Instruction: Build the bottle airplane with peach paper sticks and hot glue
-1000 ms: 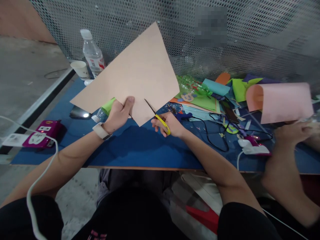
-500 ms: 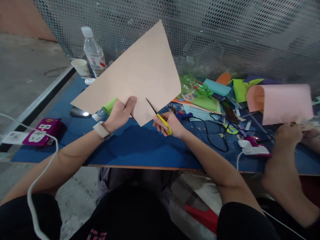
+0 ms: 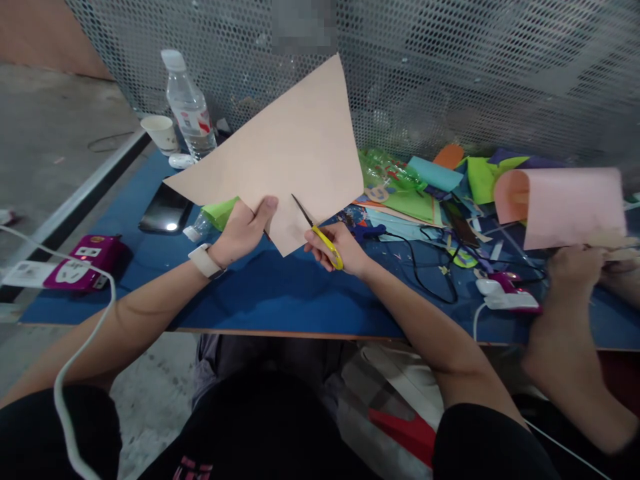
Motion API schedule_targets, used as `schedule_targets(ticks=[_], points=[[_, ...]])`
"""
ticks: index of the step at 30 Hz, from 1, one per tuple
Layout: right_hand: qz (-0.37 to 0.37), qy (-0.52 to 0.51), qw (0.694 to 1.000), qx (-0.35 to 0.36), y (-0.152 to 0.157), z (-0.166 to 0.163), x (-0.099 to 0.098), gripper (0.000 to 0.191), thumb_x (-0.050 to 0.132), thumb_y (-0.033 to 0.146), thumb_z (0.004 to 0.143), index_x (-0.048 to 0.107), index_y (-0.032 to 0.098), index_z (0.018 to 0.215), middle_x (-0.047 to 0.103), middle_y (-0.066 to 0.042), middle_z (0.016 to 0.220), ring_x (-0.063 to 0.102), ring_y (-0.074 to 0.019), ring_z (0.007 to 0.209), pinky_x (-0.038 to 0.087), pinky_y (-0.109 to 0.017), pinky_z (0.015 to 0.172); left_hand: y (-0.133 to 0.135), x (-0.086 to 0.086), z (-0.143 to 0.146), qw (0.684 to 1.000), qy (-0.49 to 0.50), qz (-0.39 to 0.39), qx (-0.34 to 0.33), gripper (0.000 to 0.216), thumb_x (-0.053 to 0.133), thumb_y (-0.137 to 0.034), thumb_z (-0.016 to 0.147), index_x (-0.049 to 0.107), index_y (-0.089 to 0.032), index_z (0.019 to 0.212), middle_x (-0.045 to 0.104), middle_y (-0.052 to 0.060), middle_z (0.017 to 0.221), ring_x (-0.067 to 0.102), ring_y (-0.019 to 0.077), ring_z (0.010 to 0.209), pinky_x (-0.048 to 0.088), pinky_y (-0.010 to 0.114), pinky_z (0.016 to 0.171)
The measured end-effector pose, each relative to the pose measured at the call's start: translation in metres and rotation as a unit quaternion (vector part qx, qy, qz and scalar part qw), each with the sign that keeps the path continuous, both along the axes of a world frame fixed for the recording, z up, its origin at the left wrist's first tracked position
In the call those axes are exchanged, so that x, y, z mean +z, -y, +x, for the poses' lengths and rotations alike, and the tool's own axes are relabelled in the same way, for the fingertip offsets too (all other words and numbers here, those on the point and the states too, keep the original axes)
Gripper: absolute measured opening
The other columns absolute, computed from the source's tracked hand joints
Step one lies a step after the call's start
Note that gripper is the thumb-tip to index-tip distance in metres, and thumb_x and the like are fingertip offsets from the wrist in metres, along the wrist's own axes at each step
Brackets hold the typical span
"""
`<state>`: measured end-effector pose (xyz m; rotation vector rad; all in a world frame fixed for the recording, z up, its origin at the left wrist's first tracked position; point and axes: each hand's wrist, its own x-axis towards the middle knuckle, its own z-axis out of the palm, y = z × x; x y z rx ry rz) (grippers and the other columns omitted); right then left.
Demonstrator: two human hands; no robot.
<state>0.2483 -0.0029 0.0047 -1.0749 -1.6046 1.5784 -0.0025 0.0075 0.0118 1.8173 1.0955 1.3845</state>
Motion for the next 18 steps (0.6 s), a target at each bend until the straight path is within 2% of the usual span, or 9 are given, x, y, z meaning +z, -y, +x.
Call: schedule_targets(ticks=[5, 10, 13, 18], points=[[-0.002, 0.002, 1.0, 0.0, -0.0005, 0.0006, 0.0014, 0.067, 0.101, 0.075, 0.081, 0.076, 0.013, 0.076, 0.064, 0.001, 0.054, 0.052, -0.0077, 0.032, 0.033, -0.018, 0.03, -0.0014, -0.0031, -0.0025, 1.0, 0.012, -0.01, -0.01, 0.075, 0.059, -0.075, 0.118, 0.052, -0.024, 0.062, 0.053, 0.001, 0.056, 0.051, 0.0145, 0.053, 0.049, 0.027, 0.053], [-0.009, 0.006, 1.0, 0.006, -0.0026, 0.0013, 0.0028, 0.064, 0.104, 0.071, 0.078, 0.076, 0.013, 0.076, 0.065, 0.001, 0.055, 0.053, -0.0081, 0.031, 0.034, -0.018, 0.029, -0.0013, -0.0017, -0.005, 1.0, -0.005, -0.003, 0.002, 0.073, 0.062, -0.062, 0.12, 0.053, -0.024, 0.059, 0.052, 0.001, 0.055, 0.052, 0.0141, 0.058, 0.059, 0.025, 0.067], [-0.011, 0.011, 1.0, 0.007, -0.0035, 0.0012, 0.0032, 0.061, 0.104, 0.068, 0.079, 0.077, 0.013, 0.077, 0.067, 0.001, 0.056, 0.054, -0.0082, 0.032, 0.034, -0.018, 0.029, -0.0003, -0.0002, -0.0049, 1.0, -0.002, -0.014, -0.005, 0.074, 0.061, -0.061, 0.121, 0.052, -0.024, 0.058, 0.051, 0.001, 0.054, 0.052, 0.0143, 0.058, 0.057, 0.024, 0.062], [-0.018, 0.01, 1.0, 0.003, -0.0018, -0.0009, 0.0065, 0.06, 0.104, 0.067, 0.076, 0.075, 0.014, 0.076, 0.067, 0.001, 0.055, 0.053, -0.0079, 0.031, 0.033, -0.017, 0.028, 0.0003, -0.0008, -0.0029, 1.0, 0.017, -0.01, -0.006, 0.074, 0.062, -0.071, 0.118, 0.053, -0.023, 0.062, 0.05, 0.001, 0.058, 0.048, 0.0131, 0.056, 0.049, 0.024, 0.053]])
